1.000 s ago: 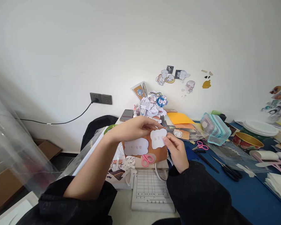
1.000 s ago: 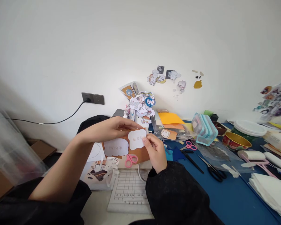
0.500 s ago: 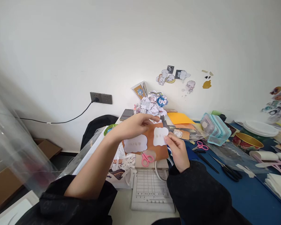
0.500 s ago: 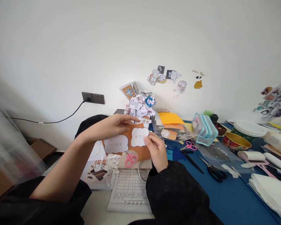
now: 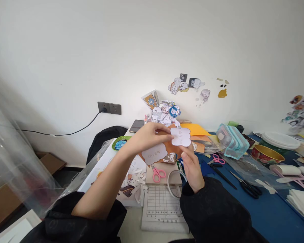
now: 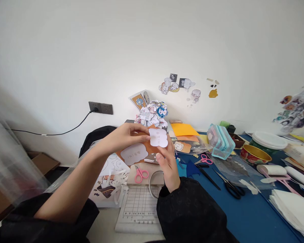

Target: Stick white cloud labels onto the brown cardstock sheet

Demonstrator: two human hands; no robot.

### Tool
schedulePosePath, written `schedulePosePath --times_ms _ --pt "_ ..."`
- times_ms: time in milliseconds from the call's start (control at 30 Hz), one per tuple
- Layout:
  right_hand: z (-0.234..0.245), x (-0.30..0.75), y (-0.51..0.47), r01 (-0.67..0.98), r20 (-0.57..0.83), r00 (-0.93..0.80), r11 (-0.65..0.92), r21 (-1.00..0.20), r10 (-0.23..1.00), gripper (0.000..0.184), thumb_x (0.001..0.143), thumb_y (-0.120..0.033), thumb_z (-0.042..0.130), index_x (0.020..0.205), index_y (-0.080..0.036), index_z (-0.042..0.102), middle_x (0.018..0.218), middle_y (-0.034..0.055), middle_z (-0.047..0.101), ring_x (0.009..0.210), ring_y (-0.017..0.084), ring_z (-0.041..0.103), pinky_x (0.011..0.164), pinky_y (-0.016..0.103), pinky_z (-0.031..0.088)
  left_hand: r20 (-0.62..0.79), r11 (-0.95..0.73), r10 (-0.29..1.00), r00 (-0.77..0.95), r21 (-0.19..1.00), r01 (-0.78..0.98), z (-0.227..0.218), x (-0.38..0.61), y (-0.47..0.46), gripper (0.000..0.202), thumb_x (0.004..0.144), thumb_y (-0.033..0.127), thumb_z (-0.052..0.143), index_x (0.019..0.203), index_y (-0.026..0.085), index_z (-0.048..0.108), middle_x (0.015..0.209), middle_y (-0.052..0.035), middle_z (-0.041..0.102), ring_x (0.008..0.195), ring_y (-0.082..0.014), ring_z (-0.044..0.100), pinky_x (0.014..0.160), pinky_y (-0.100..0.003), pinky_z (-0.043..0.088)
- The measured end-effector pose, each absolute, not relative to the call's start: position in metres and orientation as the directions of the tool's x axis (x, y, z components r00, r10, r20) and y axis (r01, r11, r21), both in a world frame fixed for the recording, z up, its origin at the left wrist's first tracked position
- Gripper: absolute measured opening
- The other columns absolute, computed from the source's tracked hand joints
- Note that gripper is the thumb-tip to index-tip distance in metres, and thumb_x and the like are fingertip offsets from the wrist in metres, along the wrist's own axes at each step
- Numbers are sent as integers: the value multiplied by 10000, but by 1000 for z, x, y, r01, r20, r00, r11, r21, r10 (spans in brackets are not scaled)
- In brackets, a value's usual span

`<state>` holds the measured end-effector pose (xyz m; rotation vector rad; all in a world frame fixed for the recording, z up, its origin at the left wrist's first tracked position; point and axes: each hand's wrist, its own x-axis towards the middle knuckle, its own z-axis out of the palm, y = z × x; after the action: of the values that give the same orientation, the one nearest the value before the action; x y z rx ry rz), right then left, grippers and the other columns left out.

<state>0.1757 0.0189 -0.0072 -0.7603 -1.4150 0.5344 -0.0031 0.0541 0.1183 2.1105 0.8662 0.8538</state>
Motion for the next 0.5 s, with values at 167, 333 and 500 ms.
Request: schedulePosePath --times_ms 167,333,500 --pt "3 174 8 250 735 41 706 -663 676 287 912 -352 519 1161 -320 659 1549 -27 286 1442 248 185 1166 508 131 340 -537 789 512 787 304 116 4 53 272 844 368 543 746 154 680 770 -39 690 737 -159 607 670 -279 473" --pt "10 172 6 359 741 172 660 -660 649 288 930 -355 469 1089 -271 693 1443 41 444 1350 258 362 1118 484 256 345 -528 807 479 785 324 114 9 51 233 830 336 561 767 157 695 777 -39 699 735 -157 604 665 -272 459" --pt "10 171 6 452 763 233 628 -634 603 323 953 -342 401 1017 -268 710 1323 56 549 1255 268 446 1056 496 301 351 -529 816 459 774 349 109 19 47 239 836 345 558 769 165 700 774 -31 713 727 -163 622 643 -267 448"
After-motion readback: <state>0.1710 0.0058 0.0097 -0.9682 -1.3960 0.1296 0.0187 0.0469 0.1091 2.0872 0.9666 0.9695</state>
